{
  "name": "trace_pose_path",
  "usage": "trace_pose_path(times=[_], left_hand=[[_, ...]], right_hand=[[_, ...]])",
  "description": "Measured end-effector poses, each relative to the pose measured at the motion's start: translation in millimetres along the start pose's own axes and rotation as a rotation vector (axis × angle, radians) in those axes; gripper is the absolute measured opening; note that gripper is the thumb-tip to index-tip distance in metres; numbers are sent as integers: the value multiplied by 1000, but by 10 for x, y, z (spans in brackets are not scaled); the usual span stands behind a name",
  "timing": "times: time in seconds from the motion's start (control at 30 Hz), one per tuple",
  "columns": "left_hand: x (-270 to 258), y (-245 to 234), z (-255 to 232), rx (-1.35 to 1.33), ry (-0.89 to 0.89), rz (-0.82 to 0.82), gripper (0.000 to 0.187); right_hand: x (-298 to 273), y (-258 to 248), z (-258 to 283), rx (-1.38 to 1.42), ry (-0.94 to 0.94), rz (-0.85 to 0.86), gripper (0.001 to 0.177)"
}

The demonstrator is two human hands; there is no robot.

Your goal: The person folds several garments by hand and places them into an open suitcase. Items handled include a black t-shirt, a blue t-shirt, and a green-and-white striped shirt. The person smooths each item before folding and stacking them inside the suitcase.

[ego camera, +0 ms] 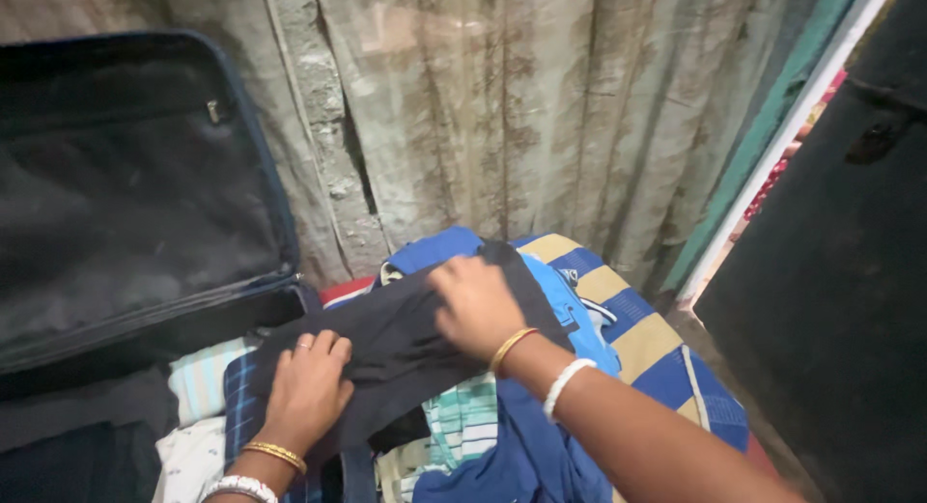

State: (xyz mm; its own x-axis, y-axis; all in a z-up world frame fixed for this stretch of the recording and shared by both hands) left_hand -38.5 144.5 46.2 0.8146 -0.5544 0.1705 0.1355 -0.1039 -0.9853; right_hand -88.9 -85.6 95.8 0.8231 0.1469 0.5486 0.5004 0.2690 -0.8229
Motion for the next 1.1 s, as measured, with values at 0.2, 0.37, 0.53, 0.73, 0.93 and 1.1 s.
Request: trace_pose_path(times=[0.2,0.37,0.53,0.73,0.93,1.1], left_hand=[[-72,-17,402,-151,-55,-180,25],[-353,-246,787,-117,-89,-456,20],[-658,102,1110,-303,-36,-166,25],[-687,430,1057,-495,-327,370,19],[-344,336,814,-429,-251,-143,36],[-70,150,159,-404,-93,-352,46]], right_hand=[[71,287,768,159,-174,256,41],[101,475,946,81,-206,248,34],[79,537,1004,181,-239,342,21],[107,908,1104,233,-127,436,31],[150,914,1248,287,-246,274,44],[219,607,667,129,26,288,29]])
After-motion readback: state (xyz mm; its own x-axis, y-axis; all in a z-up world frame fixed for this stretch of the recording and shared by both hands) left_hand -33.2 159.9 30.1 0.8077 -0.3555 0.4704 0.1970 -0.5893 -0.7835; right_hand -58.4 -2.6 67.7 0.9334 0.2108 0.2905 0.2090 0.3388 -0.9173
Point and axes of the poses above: each hand's wrist, its own x-axis towards the middle knuckle, its own y-axis out of the palm, z = x × y, the point moved 4 cm from there along x, towards the middle knuckle, and after that the axes turned 1 degree about -y, right-handed, at the moved point
